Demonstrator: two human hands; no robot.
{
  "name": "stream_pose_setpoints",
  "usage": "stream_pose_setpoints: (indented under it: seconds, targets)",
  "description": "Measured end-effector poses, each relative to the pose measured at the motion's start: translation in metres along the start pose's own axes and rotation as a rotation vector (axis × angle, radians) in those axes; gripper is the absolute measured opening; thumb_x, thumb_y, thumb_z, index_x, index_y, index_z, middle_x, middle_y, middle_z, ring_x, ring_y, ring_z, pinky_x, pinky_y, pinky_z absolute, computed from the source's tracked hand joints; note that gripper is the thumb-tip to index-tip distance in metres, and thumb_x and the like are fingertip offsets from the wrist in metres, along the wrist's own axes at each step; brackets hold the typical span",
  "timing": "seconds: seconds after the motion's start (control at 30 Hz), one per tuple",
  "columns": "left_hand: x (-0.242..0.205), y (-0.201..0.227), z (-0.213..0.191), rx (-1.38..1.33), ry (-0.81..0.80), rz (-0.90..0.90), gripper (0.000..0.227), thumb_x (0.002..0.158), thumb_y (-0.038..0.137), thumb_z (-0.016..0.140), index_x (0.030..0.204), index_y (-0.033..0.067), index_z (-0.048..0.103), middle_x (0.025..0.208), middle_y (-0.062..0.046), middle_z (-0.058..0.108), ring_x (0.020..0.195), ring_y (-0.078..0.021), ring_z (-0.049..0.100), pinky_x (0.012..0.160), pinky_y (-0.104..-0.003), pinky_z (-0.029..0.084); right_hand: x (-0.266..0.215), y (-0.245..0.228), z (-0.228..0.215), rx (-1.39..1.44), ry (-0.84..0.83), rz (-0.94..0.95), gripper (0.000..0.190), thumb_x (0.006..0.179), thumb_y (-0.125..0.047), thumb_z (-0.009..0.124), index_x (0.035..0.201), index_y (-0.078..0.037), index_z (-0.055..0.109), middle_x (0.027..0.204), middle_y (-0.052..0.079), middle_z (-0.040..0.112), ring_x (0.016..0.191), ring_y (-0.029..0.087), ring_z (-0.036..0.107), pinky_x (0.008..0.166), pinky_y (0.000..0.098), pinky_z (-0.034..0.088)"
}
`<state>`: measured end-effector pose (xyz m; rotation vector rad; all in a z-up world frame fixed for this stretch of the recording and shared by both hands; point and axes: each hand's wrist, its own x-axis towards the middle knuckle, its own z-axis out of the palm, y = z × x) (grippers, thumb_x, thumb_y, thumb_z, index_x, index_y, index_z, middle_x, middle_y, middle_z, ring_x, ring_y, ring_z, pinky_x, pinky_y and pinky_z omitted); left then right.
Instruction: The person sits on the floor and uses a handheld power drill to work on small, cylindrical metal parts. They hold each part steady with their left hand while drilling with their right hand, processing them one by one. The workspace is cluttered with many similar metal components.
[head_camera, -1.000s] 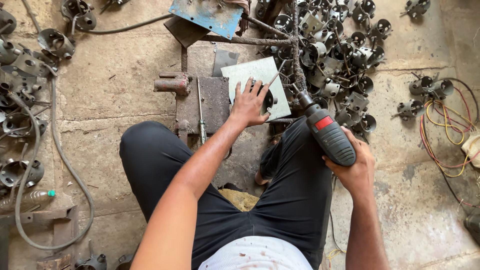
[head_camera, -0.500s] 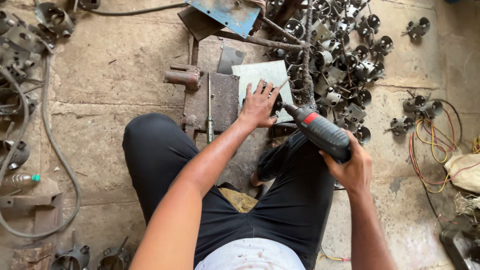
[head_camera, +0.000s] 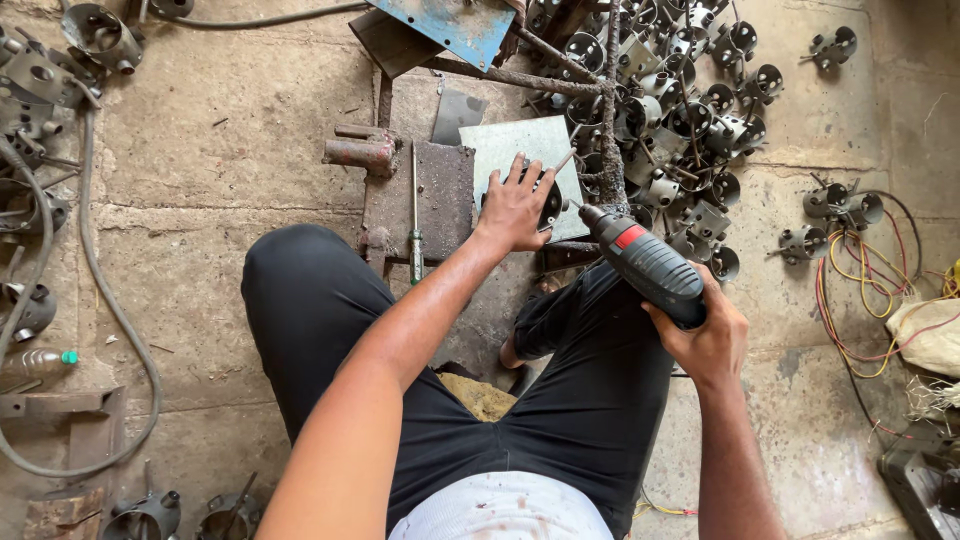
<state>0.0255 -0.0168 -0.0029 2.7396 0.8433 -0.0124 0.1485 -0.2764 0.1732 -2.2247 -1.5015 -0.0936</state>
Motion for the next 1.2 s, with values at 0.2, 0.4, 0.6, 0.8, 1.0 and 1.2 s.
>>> stream_pose_setpoints:
  seconds: [0.2,0.4,0.6,0.8,1.0,1.2]
  targets:
    - [0.001,-0.002,0.004,0.006,0.044,0.007,0.114,0.077,0.067,0.073,0.16,0.0098,0.022,0.163,-0.021,0.027,0.15,-0.0433,0.024,0.11,-0.069,0.038,0.001,-0.001,0.002,0.006,-0.026,-0.021,0.068,0.076,-0.024,0.091,0.136,-0.01,0.063,0.104,0.016,0.076,0.089,0.029,0.076,0.079,0.041,0.061]
    - [0.001,-0.002,0.006,0.007,0.054,0.006,0.113,0.076,0.066,0.074,0.16,0.01,0.023,0.162,-0.02,0.029,0.151,-0.0434,0.025,0.109,-0.068,0.039,0.005,-0.002,0.002,0.024,-0.053,0.032,0.07,0.076,-0.024,0.091,0.138,-0.008,0.062,0.106,0.017,0.075,0.089,0.027,0.076,0.08,0.0394,0.062]
    - [0.003,-0.003,0.006,0.014,0.079,0.013,0.113,0.075,0.066,0.075,0.158,0.0093,0.024,0.16,-0.021,0.03,0.148,-0.0436,0.026,0.106,-0.068,0.041,0.008,0.001,0.0,0.023,-0.111,0.038,0.073,0.075,-0.024,0.091,0.14,-0.007,0.062,0.108,0.017,0.076,0.088,0.026,0.076,0.081,0.0381,0.063]
    - [0.0,0.0,0.006,0.004,0.079,0.006,0.111,0.075,0.064,0.076,0.158,0.0086,0.026,0.158,-0.022,0.032,0.148,-0.0453,0.028,0.104,-0.066,0.044,0.011,0.012,-0.002,-0.066,-0.116,-0.177,0.069,0.082,-0.027,0.088,0.141,-0.006,0.062,0.11,0.018,0.076,0.094,0.027,0.077,0.083,0.0386,0.065]
    - [-0.004,0.002,-0.003,-0.006,0.099,-0.011,0.112,0.074,0.062,0.079,0.157,0.0083,0.028,0.154,-0.023,0.034,0.143,-0.0509,0.031,0.1,-0.064,0.047,0.108,0.02,-0.032,-0.289,-0.417,-0.267,0.077,0.078,-0.043,0.085,0.139,-0.003,0.061,0.096,0.02,0.076,0.079,0.03,0.075,0.075,0.0438,0.063]
    - [-0.009,0.005,-0.012,-0.068,0.124,-0.051,0.118,0.07,0.06,0.083,0.158,0.0056,0.026,0.152,-0.02,0.037,0.143,-0.0508,0.032,0.097,-0.059,0.052,0.225,-0.027,-0.021,-0.454,-0.791,-0.175,0.069,0.07,-0.049,0.092,0.123,-0.015,0.066,0.095,0.014,0.078,0.08,0.03,0.076,0.079,0.0448,0.064]
